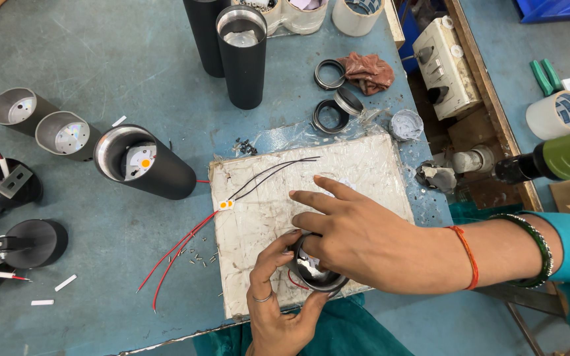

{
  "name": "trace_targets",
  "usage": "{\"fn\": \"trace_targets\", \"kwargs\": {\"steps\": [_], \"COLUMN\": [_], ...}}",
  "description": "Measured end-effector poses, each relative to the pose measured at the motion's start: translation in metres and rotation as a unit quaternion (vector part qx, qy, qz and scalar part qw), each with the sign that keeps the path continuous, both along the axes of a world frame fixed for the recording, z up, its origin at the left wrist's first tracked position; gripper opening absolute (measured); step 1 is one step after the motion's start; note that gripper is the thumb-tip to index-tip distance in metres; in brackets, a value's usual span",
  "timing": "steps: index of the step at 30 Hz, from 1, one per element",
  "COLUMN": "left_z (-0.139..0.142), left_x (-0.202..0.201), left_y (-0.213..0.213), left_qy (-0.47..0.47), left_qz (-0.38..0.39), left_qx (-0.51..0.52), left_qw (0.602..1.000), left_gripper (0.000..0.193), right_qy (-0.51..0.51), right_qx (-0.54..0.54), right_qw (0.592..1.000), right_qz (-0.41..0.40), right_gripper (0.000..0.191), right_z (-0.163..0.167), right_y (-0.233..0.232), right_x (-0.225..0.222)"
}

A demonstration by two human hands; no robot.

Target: The person assembles small electronic components inside a cylindrical metal housing. They insert a white plastic piece and a small yellow component, then repeatedly press and adjust the parts by hand to secure them within the housing.

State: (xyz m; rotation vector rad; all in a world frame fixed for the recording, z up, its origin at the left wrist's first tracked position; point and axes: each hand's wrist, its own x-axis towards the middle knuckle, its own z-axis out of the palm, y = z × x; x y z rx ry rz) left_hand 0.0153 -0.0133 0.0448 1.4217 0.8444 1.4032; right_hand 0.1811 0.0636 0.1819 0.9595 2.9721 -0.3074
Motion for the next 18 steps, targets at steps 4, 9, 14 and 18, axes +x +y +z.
{"fn": "trace_targets", "kwargs": {"steps": [4, 9, 14, 18], "left_z": [0.0001, 0.0001, -0.0005, -0.0017], "left_x": [-0.0015, -0.0019, -0.0027, -0.0032], "left_y": [0.0007, 0.0023, 0.0027, 0.0038], "left_qy": [0.015, 0.024, 0.021, 0.032], "left_qz": [0.009, 0.014, 0.007, 0.008], "left_qx": [0.012, 0.015, 0.024, 0.027], "left_qw": [1.000, 0.999, 0.999, 0.999], "left_gripper": [0.072, 0.072, 0.070, 0.069], "right_qy": [-0.003, -0.001, -0.003, -0.011], "right_qx": [-0.009, -0.022, -0.028, -0.033], "right_qw": [1.000, 1.000, 1.000, 0.999], "right_qz": [0.007, 0.011, 0.008, 0.013], "right_gripper": [0.021, 0.022, 0.029, 0.029], "right_z": [0.0014, 0.0011, 0.0018, 0.0043], "right_y": [0.0012, 0.0026, 0.0048, 0.0049], "right_x": [-0.0002, 0.0006, 0.0018, 0.0024]}}
